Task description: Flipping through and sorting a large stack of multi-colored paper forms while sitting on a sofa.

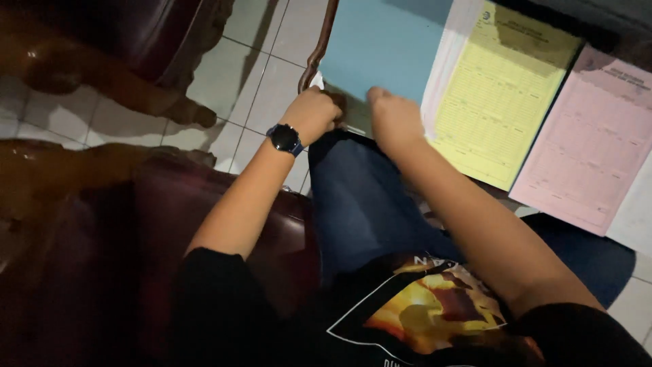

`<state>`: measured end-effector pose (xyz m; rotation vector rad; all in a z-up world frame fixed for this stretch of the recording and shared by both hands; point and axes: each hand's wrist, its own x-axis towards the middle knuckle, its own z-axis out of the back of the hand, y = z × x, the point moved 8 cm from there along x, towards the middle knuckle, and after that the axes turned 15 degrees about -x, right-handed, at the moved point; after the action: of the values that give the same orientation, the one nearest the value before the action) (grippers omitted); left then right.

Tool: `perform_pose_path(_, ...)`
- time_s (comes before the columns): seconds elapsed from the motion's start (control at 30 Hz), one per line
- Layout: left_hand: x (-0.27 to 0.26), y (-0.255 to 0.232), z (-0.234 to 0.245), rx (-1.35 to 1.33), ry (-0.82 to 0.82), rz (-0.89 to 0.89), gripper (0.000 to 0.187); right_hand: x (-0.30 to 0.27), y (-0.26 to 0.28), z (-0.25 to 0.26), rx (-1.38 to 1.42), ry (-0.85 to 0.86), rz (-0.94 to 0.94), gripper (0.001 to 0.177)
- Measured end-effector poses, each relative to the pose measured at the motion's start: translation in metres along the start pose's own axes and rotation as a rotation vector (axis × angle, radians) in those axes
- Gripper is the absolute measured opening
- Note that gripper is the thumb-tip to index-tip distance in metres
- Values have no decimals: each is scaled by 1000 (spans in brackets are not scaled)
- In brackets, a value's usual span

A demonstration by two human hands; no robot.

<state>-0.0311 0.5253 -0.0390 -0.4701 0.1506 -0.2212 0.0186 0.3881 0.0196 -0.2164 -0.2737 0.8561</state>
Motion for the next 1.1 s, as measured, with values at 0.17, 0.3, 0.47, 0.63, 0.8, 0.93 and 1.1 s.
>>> perform_pose_path(0.17, -21, -31, 32, 31, -198, -176, 16, -21, 28, -7, 70, -42, 45, 21)
perform_pose_path(0.3, -37, -46, 33, 71, -422, -445, 15, -30, 36, 19, 33, -239, -1, 30)
perform_pose_path(0.47, -46, -121, 111, 219, -749, -525, 17, -7, -20, -9, 456, 28, -316, 17)
perform_pose_path(0.63, -21, -273, 140, -287, -1091, -195, 27, -85, -189, -2, 1286, -123, -840, 33)
perform_pose_path(0.8, 36, -439, 44, -368, -417, -1043, 19, -337, -364, 93, 859, 78, -1590, 60)
perform_pose_path(0.93, 129, -519, -65, -431, -232, -981, 14, -455, -432, 184, 434, -710, -1037, 23)
perform_pose_path(1.1, 242, -560, -249, 48, 182, -540, 31, -416, -429, 163, -329, -427, -295, 49)
